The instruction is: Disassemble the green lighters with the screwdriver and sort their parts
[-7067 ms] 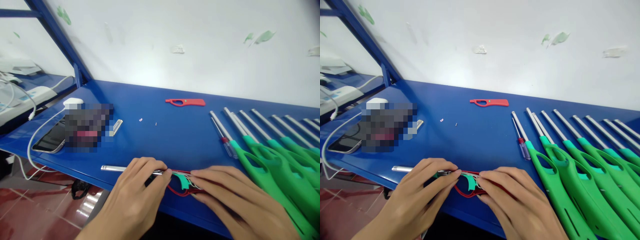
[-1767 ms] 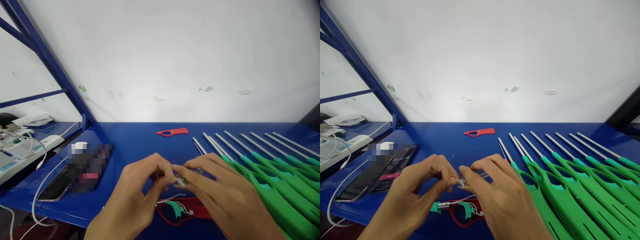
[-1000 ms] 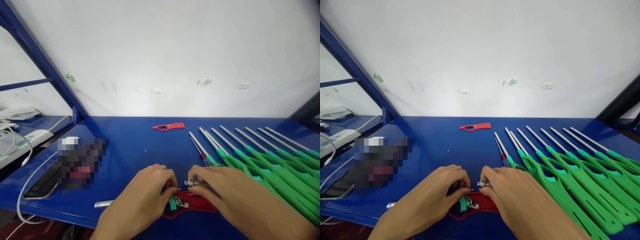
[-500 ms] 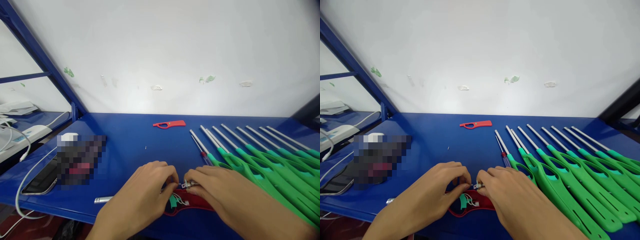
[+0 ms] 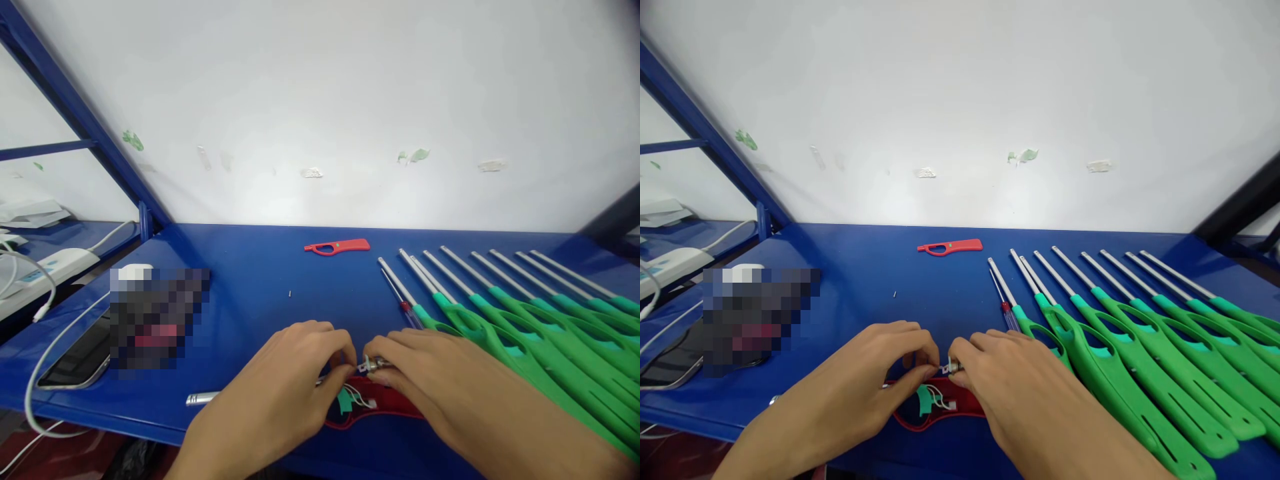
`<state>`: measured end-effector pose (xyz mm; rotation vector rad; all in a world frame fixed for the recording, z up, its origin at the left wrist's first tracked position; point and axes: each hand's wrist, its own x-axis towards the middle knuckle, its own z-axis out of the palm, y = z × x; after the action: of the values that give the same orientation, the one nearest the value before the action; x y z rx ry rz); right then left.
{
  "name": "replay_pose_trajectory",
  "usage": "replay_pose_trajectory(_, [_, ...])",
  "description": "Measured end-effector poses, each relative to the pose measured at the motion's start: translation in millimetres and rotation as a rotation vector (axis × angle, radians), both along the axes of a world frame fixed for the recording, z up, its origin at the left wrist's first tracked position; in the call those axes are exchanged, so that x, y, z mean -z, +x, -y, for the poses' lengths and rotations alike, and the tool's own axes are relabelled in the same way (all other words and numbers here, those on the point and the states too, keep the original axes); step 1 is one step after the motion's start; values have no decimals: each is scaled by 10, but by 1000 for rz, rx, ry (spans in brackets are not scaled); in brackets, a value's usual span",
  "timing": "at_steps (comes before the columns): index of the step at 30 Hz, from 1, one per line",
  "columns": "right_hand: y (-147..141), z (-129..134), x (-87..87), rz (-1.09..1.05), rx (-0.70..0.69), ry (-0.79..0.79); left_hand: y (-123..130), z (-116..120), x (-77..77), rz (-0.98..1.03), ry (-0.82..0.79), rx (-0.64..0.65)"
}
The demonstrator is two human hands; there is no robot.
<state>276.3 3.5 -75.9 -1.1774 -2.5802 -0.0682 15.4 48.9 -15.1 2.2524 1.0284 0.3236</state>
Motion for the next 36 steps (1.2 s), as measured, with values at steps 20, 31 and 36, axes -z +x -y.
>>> replay_pose_trajectory(20, [-84, 8, -91, 61, 59, -50, 25, 16, -9, -33, 7, 5])
replay_pose_trajectory(31, [-186, -26, -289, 16, 16, -81, 48, 68, 34, -59, 57, 7])
replay_pose_trajectory(36, [-219, -37, -312, -40, 31, -74, 57, 90, 43, -64, 81, -6])
